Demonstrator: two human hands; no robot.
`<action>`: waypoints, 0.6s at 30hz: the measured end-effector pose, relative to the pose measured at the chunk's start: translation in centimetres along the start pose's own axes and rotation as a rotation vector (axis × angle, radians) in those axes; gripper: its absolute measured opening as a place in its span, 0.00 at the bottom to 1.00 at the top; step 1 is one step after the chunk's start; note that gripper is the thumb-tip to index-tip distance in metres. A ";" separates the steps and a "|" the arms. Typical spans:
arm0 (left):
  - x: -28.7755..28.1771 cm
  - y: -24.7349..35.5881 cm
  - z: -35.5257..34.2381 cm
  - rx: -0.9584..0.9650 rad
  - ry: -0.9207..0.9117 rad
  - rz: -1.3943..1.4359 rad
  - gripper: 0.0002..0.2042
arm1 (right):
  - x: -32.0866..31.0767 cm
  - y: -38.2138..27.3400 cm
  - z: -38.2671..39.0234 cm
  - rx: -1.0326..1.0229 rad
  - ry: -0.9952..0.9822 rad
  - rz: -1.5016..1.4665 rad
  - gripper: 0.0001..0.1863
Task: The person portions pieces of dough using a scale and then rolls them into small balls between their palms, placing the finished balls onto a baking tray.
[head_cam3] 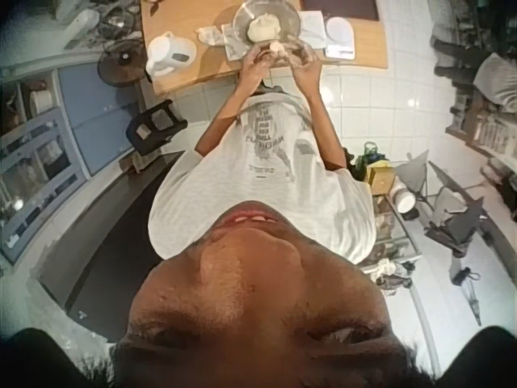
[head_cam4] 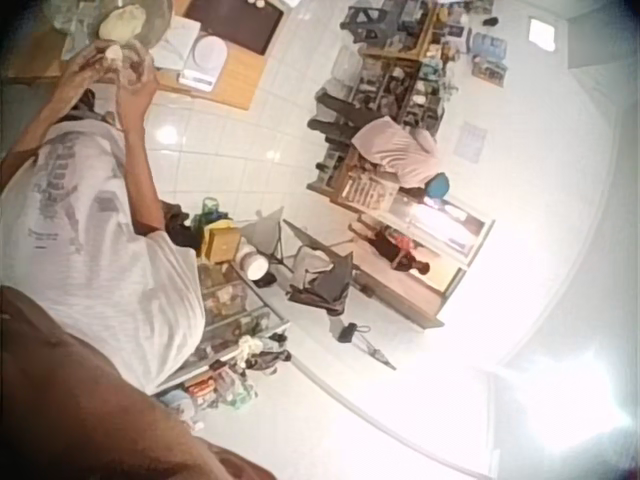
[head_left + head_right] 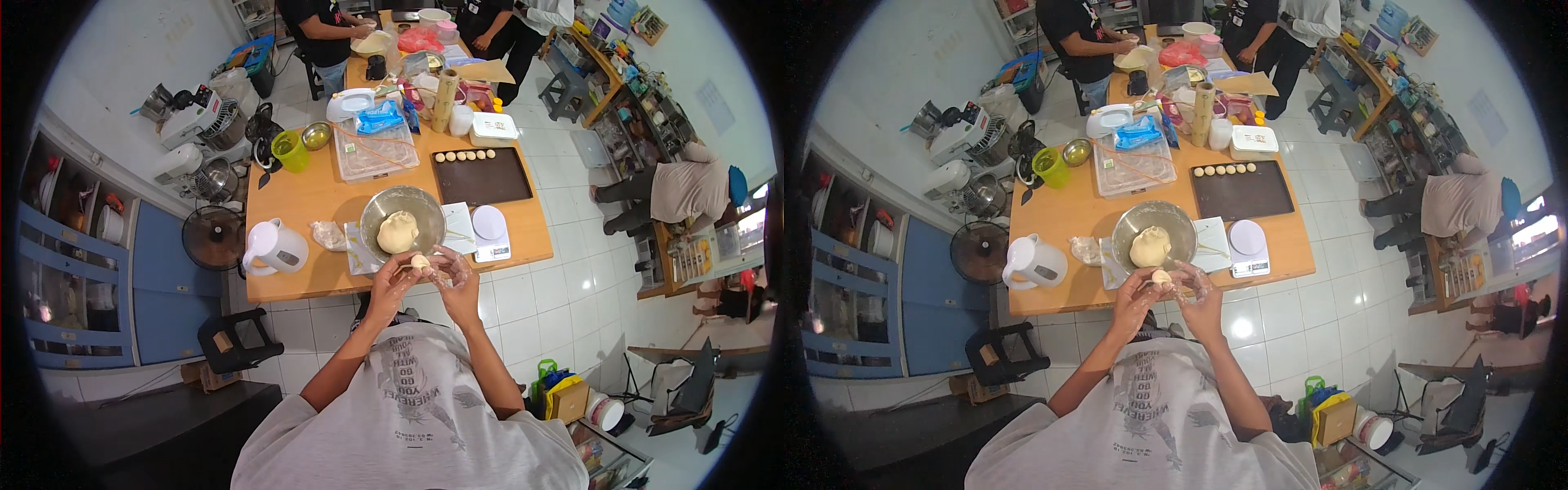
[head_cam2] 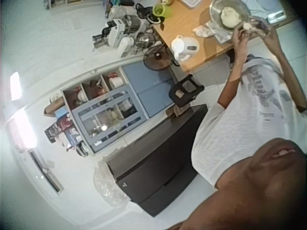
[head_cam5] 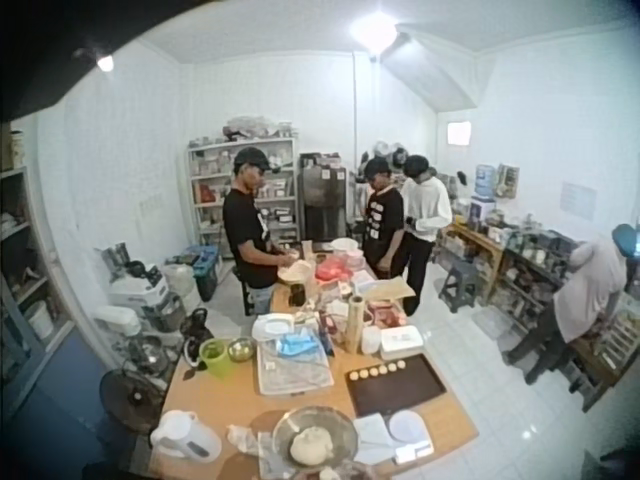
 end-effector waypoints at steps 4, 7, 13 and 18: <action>-0.3 -0.1 0.0 0.004 -0.011 -0.100 0.19 | 0.1 0.4 0.2 0.045 -0.005 0.110 0.20; -0.5 0.3 -0.5 -0.020 -0.014 -0.134 0.19 | 0.5 0.6 -0.1 0.039 -0.007 0.031 0.20; -1.3 3.4 -1.4 -0.032 -0.003 -0.050 0.20 | 0.4 -3.2 -2.3 -0.002 -0.136 -0.015 0.21; -1.1 5.2 -1.4 0.063 -0.067 -0.080 0.19 | 0.4 -6.6 -3.2 -0.114 -0.205 0.223 0.19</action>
Point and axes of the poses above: each hand's wrist, its own z-axis away from the middle knuckle, its own x-axis out of the palm, y = z × x, the point moved 5 cm from there along -z, towards the middle knuckle, and after that the axes turned 13 degrees about -y, right-handed, at the moved point
